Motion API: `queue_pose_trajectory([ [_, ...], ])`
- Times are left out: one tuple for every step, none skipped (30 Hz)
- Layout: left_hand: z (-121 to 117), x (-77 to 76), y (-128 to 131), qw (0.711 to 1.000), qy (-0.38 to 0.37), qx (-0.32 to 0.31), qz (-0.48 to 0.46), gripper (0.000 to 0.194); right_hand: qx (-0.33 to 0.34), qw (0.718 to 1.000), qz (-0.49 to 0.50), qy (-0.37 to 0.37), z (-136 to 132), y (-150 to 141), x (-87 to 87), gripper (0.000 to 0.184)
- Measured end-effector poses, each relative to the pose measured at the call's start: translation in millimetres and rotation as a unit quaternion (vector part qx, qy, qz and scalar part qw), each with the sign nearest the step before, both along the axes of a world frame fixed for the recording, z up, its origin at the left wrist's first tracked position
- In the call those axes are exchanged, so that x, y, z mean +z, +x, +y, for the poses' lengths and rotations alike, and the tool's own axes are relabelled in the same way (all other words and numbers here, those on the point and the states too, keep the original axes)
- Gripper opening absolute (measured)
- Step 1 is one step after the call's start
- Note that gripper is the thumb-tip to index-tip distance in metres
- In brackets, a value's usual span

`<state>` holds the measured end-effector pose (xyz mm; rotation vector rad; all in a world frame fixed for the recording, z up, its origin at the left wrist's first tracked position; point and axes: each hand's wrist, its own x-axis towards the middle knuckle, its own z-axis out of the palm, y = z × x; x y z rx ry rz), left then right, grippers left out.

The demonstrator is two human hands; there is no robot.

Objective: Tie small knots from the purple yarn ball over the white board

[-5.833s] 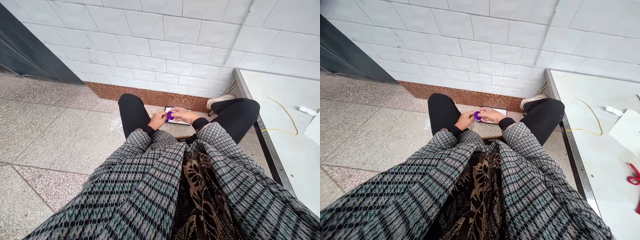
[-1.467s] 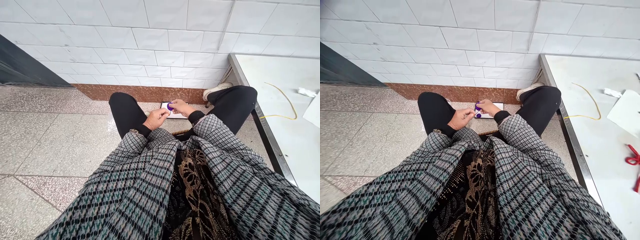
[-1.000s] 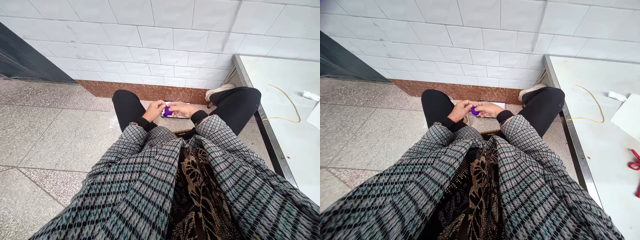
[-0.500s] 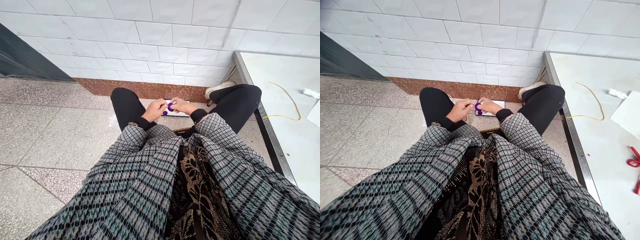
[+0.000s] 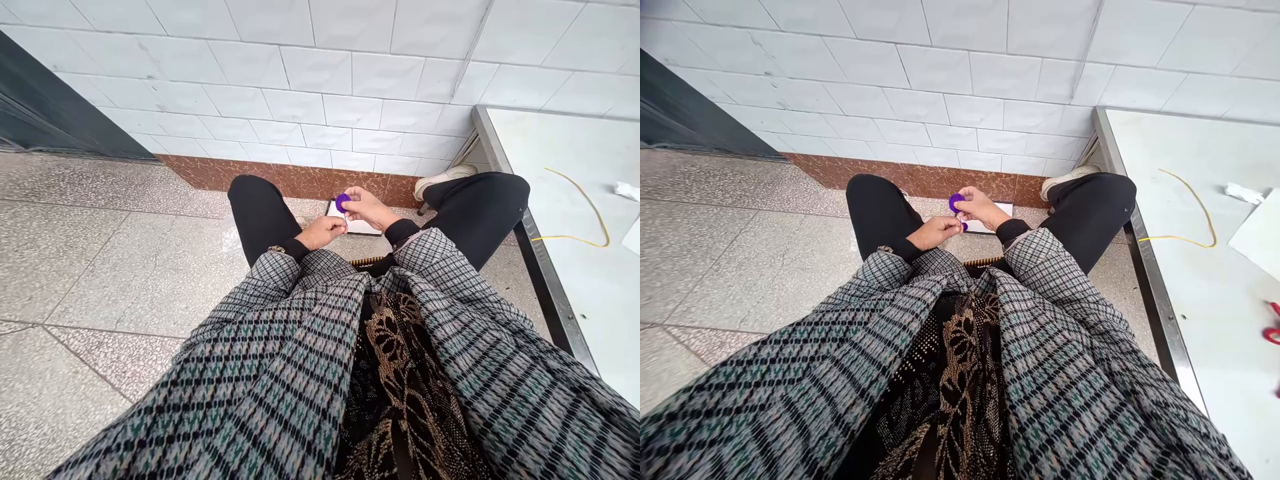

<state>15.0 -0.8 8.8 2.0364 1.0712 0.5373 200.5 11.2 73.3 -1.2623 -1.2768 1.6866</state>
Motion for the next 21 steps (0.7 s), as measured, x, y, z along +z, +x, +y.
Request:
queue_pose_trajectory([
  [-1, 2.3, -1, 1.0, 0.016, -0.021, 0.005, 0.023, -0.011, 0.999, -0.036, 0.011, 1, 0, -2.2, 0.027],
  [-2, 5.4, -2, 0.999, 0.036, -0.025, 0.006, 0.023, -0.01, 0.997, -0.079, 0.02, 2, 0, -4.4, 0.028],
  [-2, 8.7, -5, 0.998, 0.06, -0.011, 0.005, 0.022, 0.002, 0.992, -0.124, 0.024, 2, 0, -6.2, 0.029],
  [-1, 12.0, -8, 0.996, 0.083, 0.011, 0.002, 0.022, 0.023, 0.986, -0.164, 0.022, 2, 0, -7.5, 0.03],
  [1, 14.9, -11, 0.994, 0.103, 0.035, -0.003, 0.021, 0.052, 0.98, -0.191, 0.014, 2, 0, -7.9, 0.029],
  [3, 16.9, -15, 0.991, 0.118, 0.057, -0.009, 0.02, 0.086, 0.976, -0.2, -0.001, 0, 0, -7.4, 0.027],
  [6, 17.7, -18, 0.989, 0.127, 0.076, -0.016, 0.019, 0.119, 0.974, -0.19, -0.019, -1, 0, -6.1, 0.024],
  [8, 17.4, -20, 0.987, 0.131, 0.091, -0.022, 0.019, 0.144, 0.975, -0.165, -0.038, -3, 0, -3.9, 0.022],
  [10, 15.7, -21, 0.986, 0.129, 0.104, -0.027, 0.018, 0.162, 0.977, -0.128, -0.053, -5, 0, -1.2, 0.021],
  [11, 13.0, -21, 0.985, 0.122, 0.117, -0.031, 0.018, 0.169, 0.98, -0.086, -0.065, -7, 0, 1.8, 0.02],
  [11, 9.4, -20, 0.985, 0.11, 0.131, -0.036, 0.019, 0.164, 0.983, -0.043, -0.07, -8, 0, 4.6, 0.02],
  [11, 5.4, -18, 0.985, 0.094, 0.142, -0.039, 0.019, 0.146, 0.987, -0.005, -0.071, -9, 0, 7.1, 0.021],
  [10, 1.5, -15, 0.986, 0.073, 0.142, -0.04, 0.019, 0.119, 0.99, 0.025, -0.068, -9, 0, 9.0, 0.022],
  [8, -1.9, -12, 0.989, 0.052, 0.13, -0.038, 0.019, 0.088, 0.993, 0.046, -0.062, -9, -1, 10.1, 0.022],
  [6, -4.4, -8, 0.993, 0.034, 0.104, -0.033, 0.019, 0.057, 0.995, 0.057, -0.055, -8, -1, 10.3, 0.022],
  [3, -6.0, -6, 0.997, 0.021, 0.07, -0.027, 0.02, 0.03, 0.997, 0.059, -0.047, -7, -2, 9.7, 0.023],
  [1, -6.6, -4, 0.999, 0.016, 0.034, -0.022, 0.02, 0.01, 0.998, 0.053, -0.039, -6, -3, 8.2, 0.024],
  [-1, -6.2, -2, 1.0, 0.016, 0.002, -0.018, 0.021, -0.003, 0.999, 0.04, -0.029, -4, -4, 6.1, 0.024],
  [-2, -5.1, -2, 0.999, 0.022, -0.018, -0.016, 0.023, -0.009, 1.0, 0.022, -0.019, -2, -4, 3.4, 0.025],
  [-3, -3.5, -2, 0.999, 0.032, -0.028, -0.016, 0.023, -0.014, 1.0, 0.0, -0.007, 0, -5, 0.2, 0.025],
  [-4, -1.7, -3, 0.999, 0.043, -0.028, -0.016, 0.024, -0.016, 1.0, -0.025, 0.006, 1, -5, -3.1, 0.026],
])
